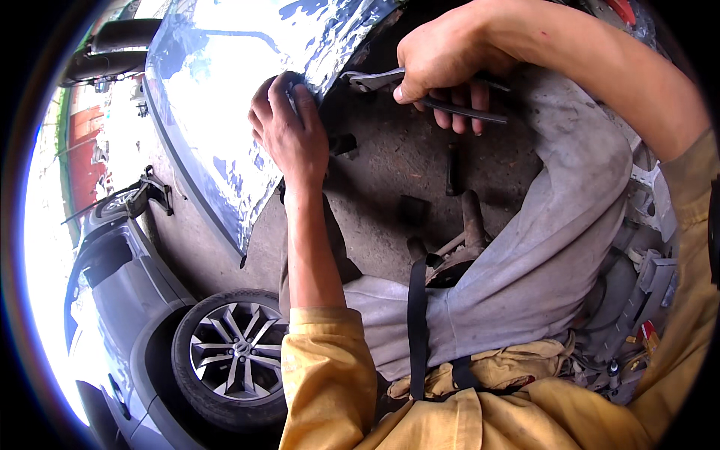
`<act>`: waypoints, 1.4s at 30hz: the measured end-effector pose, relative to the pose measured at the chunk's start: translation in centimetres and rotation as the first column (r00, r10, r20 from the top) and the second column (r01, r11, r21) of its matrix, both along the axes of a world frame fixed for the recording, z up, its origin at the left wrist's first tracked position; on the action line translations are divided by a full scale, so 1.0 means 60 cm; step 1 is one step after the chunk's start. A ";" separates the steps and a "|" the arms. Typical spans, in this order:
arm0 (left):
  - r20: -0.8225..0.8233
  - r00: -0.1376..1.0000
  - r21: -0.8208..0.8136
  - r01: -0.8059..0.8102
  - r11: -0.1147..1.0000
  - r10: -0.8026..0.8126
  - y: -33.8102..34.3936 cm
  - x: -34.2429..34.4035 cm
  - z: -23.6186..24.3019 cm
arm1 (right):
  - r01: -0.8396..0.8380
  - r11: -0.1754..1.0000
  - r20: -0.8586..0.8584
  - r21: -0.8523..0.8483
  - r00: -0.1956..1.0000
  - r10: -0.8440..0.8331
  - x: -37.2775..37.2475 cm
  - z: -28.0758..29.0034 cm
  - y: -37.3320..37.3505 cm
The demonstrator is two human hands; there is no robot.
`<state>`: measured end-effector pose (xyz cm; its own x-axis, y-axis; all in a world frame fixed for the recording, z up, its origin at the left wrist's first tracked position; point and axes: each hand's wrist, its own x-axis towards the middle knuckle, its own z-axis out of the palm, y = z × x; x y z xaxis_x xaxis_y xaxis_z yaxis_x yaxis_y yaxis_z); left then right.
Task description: The person uses a hammer and a metal tool to repeatedly tap and pry at a damaged section of a car's hood. They work on the edge and surface of the hood, attempting to flatten or adjust the metal. The task involves continuous manual manipulation of the car part with tools.
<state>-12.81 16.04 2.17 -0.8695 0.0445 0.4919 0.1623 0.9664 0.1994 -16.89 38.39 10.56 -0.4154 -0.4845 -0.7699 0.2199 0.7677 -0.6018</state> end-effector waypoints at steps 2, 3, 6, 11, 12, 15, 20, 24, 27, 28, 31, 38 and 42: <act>0.014 1.000 0.009 0.005 1.000 -0.006 -0.002 0.000 -0.001 | -0.003 1.000 -0.007 0.005 1.000 0.003 0.000 -0.002 -0.003; 0.020 1.000 0.015 0.009 1.000 -0.009 -0.003 -0.001 -0.001 | -0.004 1.000 -0.011 0.010 1.000 0.004 -0.001 -0.004 -0.004; 0.013 1.000 -0.001 0.013 1.000 -0.013 -0.001 -0.001 -0.001 | 0.114 0.989 -0.007 -0.092 0.993 -0.115 0.023 -0.057 0.003; -0.024 0.999 -0.008 0.026 1.000 -0.026 0.005 -0.004 -0.006 | 0.161 0.964 -0.328 -0.211 0.917 -0.225 0.065 -0.142 0.000; -0.020 0.999 -0.008 0.028 1.000 -0.028 0.006 -0.002 -0.004 | 0.180 0.933 -0.477 -0.312 0.819 -0.318 0.076 -0.163 -0.002; -0.027 0.999 -0.030 0.030 0.999 -0.031 0.000 0.004 -0.003 | 0.176 0.896 -0.552 -0.408 0.734 -0.395 0.098 -0.199 -0.016; -0.022 1.000 -0.033 -0.001 0.999 0.000 0.008 0.001 0.000 | 0.133 0.947 -0.494 -0.293 0.827 -0.269 0.080 -0.143 0.004; -0.016 1.000 -0.018 0.001 1.000 -0.001 0.002 0.000 -0.001 | 0.063 0.981 -0.440 -0.184 0.887 -0.140 0.071 -0.130 -0.001; -0.011 1.000 -0.020 -0.004 1.000 0.004 0.003 0.000 0.002 | 0.104 0.975 -0.455 -0.196 0.871 -0.184 0.075 -0.144 0.002; -0.010 1.000 -0.024 -0.010 1.000 0.009 0.002 0.001 0.004 | 0.119 0.972 -0.444 -0.205 0.873 -0.200 0.075 -0.146 0.003; -0.011 1.000 -0.025 -0.010 1.000 0.010 0.005 -0.001 0.000 | 0.158 0.964 -0.427 -0.215 0.872 -0.238 0.075 -0.154 0.011; -0.019 1.000 -0.036 -0.011 0.999 0.010 0.003 -0.001 0.000 | 0.140 0.957 -0.453 -0.255 0.857 -0.246 0.071 -0.161 -0.002; -0.015 1.000 -0.050 -0.012 0.999 0.012 0.002 0.002 0.003 | 0.198 0.938 -0.474 -0.283 0.822 -0.317 0.076 -0.159 -0.008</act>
<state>-12.72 16.15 2.33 -0.8626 0.0591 0.5025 0.1532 0.9770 0.1482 -12.33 37.93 1.02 -0.8487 -0.4299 -0.3081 0.0117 0.5672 -0.8235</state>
